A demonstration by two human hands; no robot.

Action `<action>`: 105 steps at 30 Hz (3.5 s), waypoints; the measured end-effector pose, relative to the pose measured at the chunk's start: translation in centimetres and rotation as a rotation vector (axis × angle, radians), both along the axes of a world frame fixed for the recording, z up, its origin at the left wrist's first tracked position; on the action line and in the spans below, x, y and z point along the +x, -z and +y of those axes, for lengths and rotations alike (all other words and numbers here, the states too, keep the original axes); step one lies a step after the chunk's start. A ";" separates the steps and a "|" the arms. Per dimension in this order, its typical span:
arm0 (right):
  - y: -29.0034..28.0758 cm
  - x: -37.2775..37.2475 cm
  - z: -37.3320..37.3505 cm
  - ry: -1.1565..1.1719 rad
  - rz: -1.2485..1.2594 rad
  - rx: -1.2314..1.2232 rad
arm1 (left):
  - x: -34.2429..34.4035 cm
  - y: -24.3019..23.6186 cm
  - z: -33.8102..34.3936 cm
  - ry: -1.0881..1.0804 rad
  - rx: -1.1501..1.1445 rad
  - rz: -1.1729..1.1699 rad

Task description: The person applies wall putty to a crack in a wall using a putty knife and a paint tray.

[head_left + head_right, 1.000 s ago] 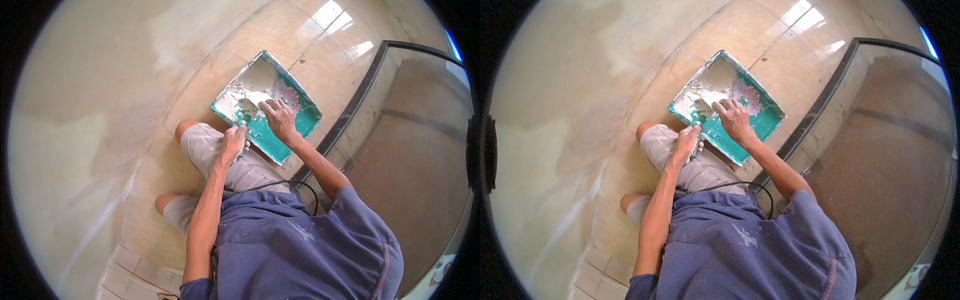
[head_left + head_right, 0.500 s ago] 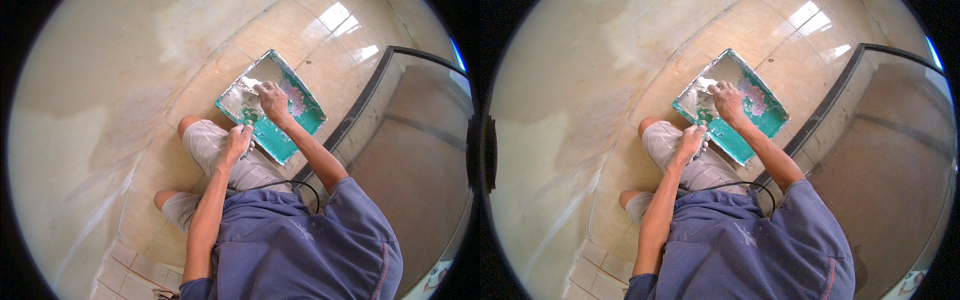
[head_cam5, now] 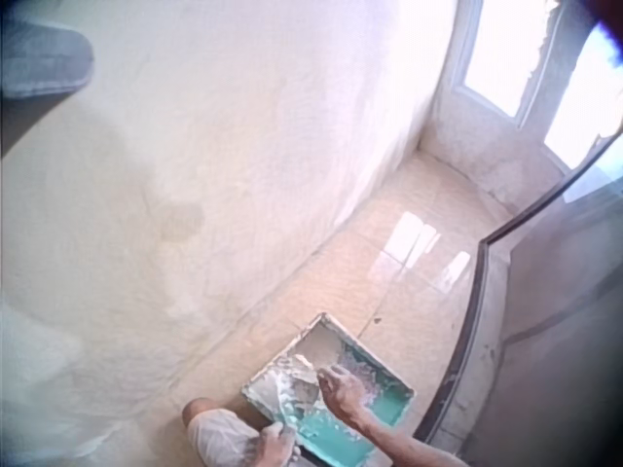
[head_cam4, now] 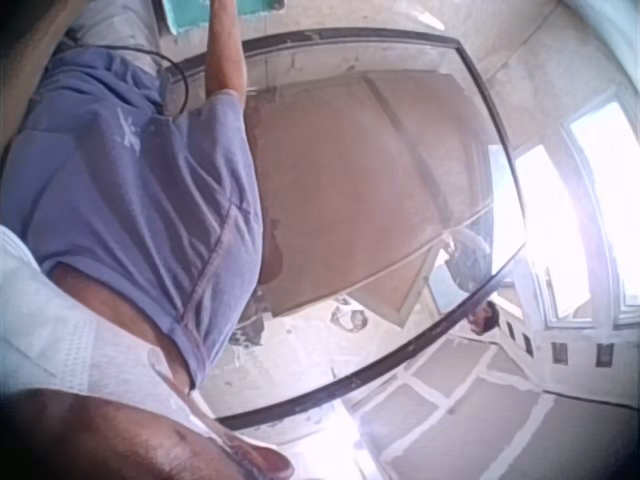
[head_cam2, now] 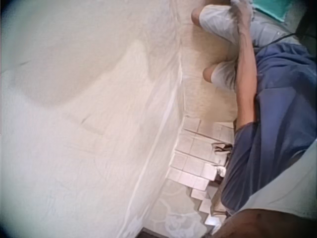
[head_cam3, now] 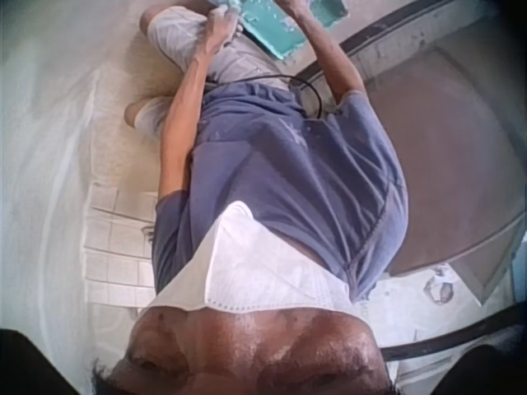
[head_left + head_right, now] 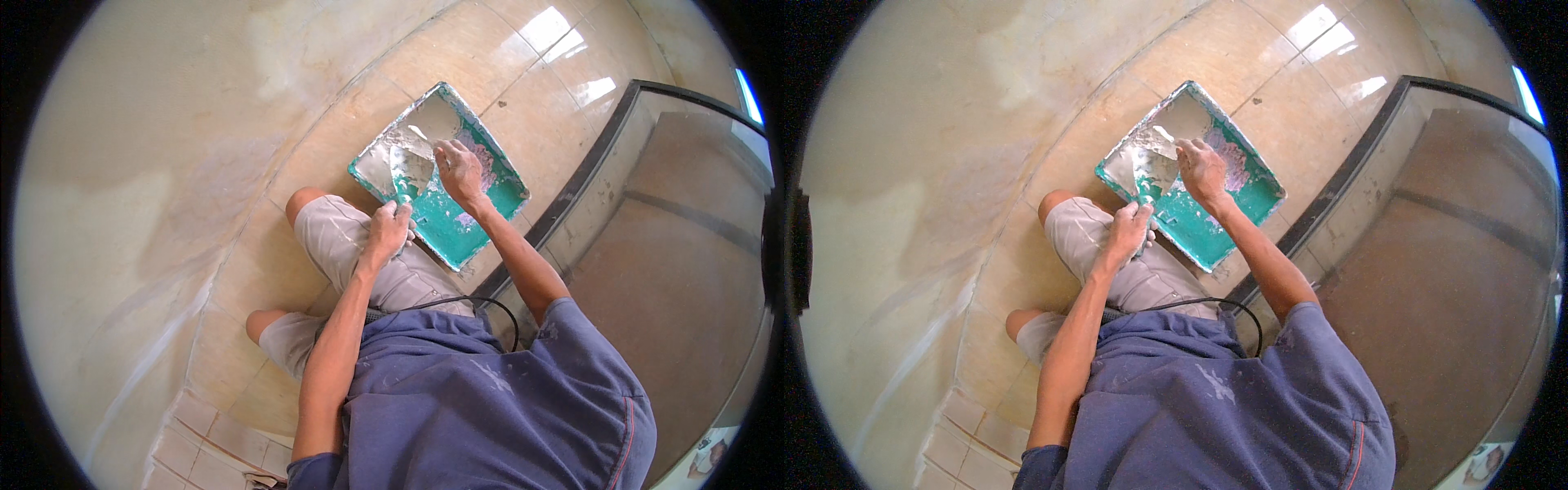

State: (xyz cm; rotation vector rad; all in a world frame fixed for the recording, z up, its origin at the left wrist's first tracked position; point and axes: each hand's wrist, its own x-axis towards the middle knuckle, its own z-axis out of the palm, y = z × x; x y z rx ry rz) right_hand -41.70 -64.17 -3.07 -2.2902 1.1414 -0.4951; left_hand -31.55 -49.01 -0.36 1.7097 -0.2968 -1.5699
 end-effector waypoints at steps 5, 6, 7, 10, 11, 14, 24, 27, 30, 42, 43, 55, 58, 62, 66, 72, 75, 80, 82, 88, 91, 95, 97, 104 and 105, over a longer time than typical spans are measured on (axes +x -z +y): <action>1.1 0.2 0.6 0.183 -0.139 0.074 | -0.3 -0.2 -0.1 -0.006 -0.003 -0.057; 1.5 0.2 0.6 0.277 -0.192 0.134 | -0.3 -0.3 0.0 -0.018 -0.015 -0.043; 1.7 0.0 0.3 0.361 -0.230 0.281 | -0.2 -0.3 0.1 -0.029 -0.026 -0.028; 2.7 -0.8 -0.9 0.598 -0.484 0.660 | -0.3 -0.4 0.0 -0.023 -0.017 -0.023; 3.1 -1.0 -1.1 0.710 -0.596 0.793 | -0.4 -0.4 0.0 -0.014 -0.007 -0.027; 3.3 -0.7 -1.0 1.004 -0.915 1.157 | -0.3 -0.1 0.2 0.014 -0.030 -0.036; 6.0 -2.2 -0.4 1.033 -0.938 1.648 | -0.4 0.9 0.4 0.019 -0.116 -0.063; 5.3 -2.4 0.2 0.988 -0.954 1.653 | -0.4 0.6 0.3 0.009 -0.099 -0.055; 4.4 -2.9 0.9 0.916 -0.916 1.653 | -0.4 0.2 0.1 -0.020 -0.064 -0.045; -3.3 -3.2 3.0 0.117 -0.157 0.157 | -0.2 0.6 0.2 -0.063 -0.099 -0.064; -3.5 -2.7 3.3 -0.015 -0.106 -0.031 | 0.0 0.9 0.4 -0.030 -0.109 -0.099; -3.3 -0.9 0.5 -0.155 0.170 -0.205 | 0.3 0.3 0.1 -0.144 -0.033 0.031; -3.9 -2.7 0.7 -0.015 0.062 -0.246 | -0.3 0.9 0.1 -0.088 -0.141 -0.181; -5.7 -4.7 0.4 0.013 0.055 -0.316 | -1.0 1.4 0.3 -0.103 -0.176 -0.312; -6.7 -6.2 0.4 -0.204 0.140 -0.374 | -1.0 1.7 0.4 -0.087 -0.159 -0.343; -7.6 -5.9 -1.9 -0.610 0.284 -0.326 | -0.9 0.8 0.3 0.017 -0.184 -0.579; -6.9 -4.4 -3.6 -0.796 0.315 -0.272 | -0.9 0.7 0.4 0.068 -0.226 -0.640; -2.6 -0.9 -5.2 -0.819 0.286 -0.191 | -1.1 1.6 0.8 0.034 -0.282 -0.690; -1.2 0.2 -6.0 -0.763 0.326 -0.172 | -1.1 1.0 0.6 0.038 -0.287 -0.667; -1.0 0.9 -6.5 -0.370 -0.008 -0.098 | -1.0 1.0 0.7 0.036 -0.213 -0.633; -0.2 -0.5 -6.0 0.066 -0.085 0.258 | -1.1 1.1 0.6 -0.007 -0.192 -0.605; 1.6 -4.2 -5.4 0.417 -0.046 0.439 | -1.0 0.9 0.4 -0.083 -0.130 -0.520; 3.4 -7.7 -4.4 0.442 -0.083 0.620 | -1.1 2.0 0.6 -0.096 -0.120 -0.458; 2.0 -9.1 2.9 0.365 0.148 -0.047 | -1.2 1.1 0.1 -0.006 -0.198 -0.239; 1.1 -8.3 4.0 0.302 0.100 0.069 | -1.5 1.1 0.2 0.018 -0.197 -0.243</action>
